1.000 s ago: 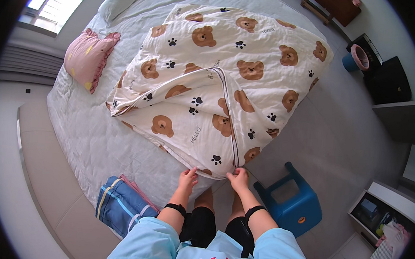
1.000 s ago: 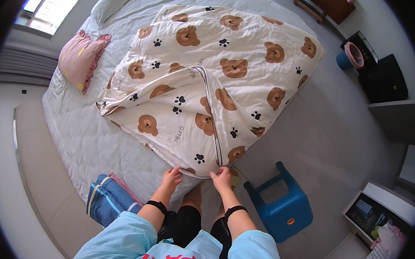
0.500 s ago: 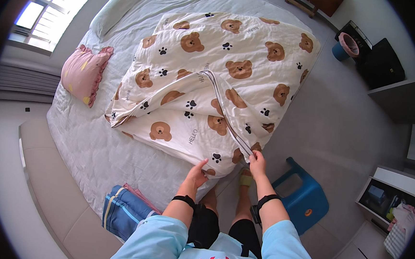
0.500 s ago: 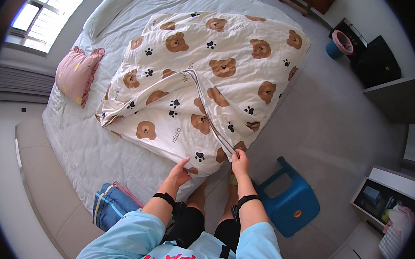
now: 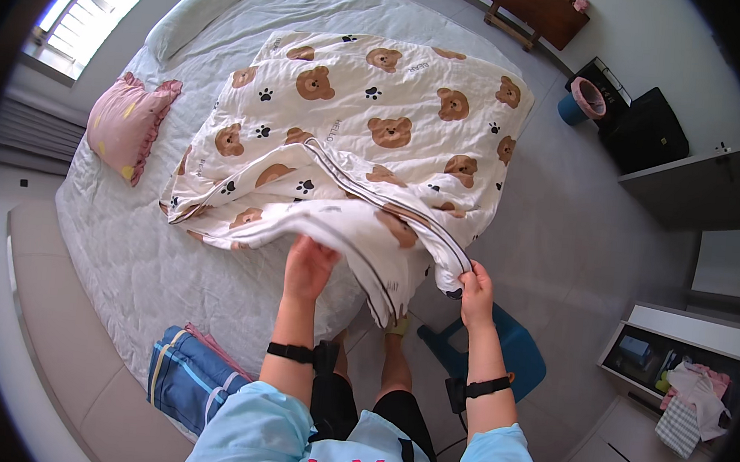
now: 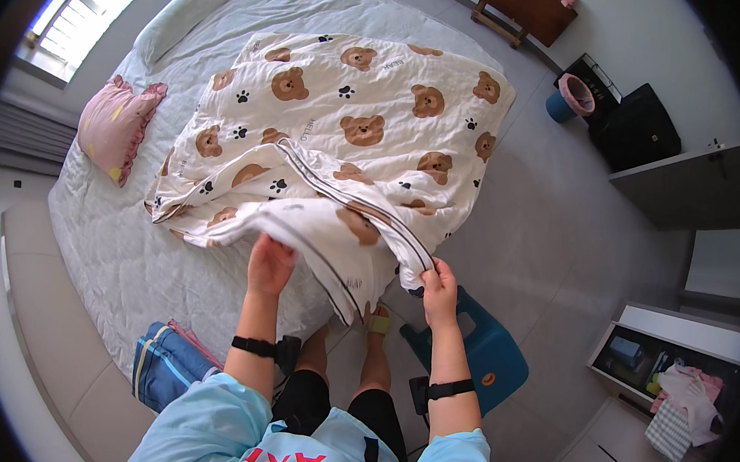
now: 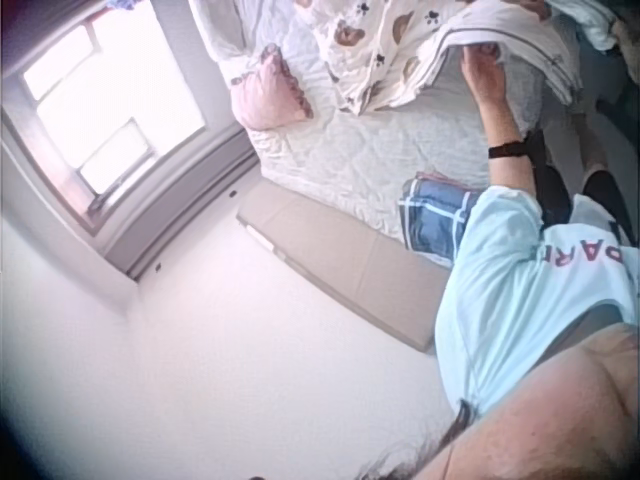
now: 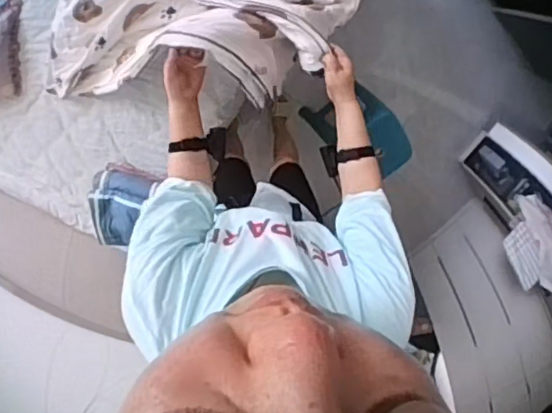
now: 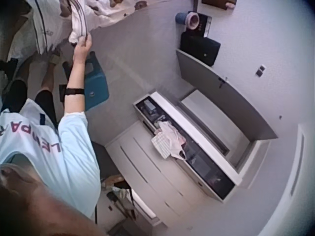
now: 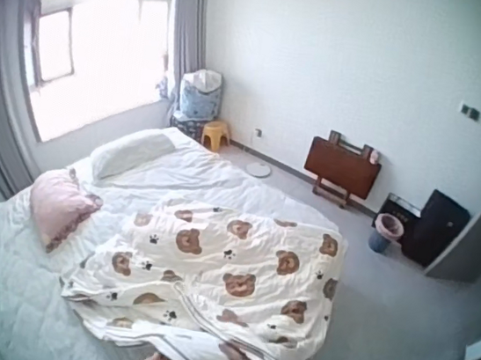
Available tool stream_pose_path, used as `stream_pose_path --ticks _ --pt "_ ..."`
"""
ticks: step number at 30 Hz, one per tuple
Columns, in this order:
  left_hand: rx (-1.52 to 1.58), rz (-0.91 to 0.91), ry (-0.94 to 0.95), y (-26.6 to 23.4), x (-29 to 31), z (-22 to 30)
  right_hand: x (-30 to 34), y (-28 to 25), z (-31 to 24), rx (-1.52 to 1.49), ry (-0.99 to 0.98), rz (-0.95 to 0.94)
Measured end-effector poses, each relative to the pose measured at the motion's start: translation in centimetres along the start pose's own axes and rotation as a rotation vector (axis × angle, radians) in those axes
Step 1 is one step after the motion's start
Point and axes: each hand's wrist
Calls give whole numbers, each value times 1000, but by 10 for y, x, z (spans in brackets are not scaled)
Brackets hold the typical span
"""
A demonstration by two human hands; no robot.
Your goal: Fold a blue striped pillowcase and a teddy-bear patterned duvet cover on a bed.
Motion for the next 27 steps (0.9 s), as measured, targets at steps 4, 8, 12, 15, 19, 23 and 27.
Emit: stream_pose_path --ticks 4,8,12,15,19,23,27 --pt "-185 93 -434 -9 -24 -76 -6 24 -1 121 -80 -114" --pt "-400 351 -323 4 -22 -141 -8 29 -4 140 -29 -145" --pt "-313 412 -493 20 -14 -129 -3 -2 -22 292 -65 -169" --pt "-96 327 -527 32 7 -104 8 -14 -46 77 -92 -193" --pt "-11 346 -476 50 35 -91 40 18 -52 503 -314 -428" --pt "-39 385 -479 64 54 -82 59 25 -56 734 -401 -406" --pt "-220 324 -489 57 54 -87 54 9 -50 890 -364 -442"
Point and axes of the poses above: each hand's wrist, its own x-axis away from the middle knuckle, its own y-axis out of the palm, z = x × y, and after that the axes turned 6 degrees about x, right-handed
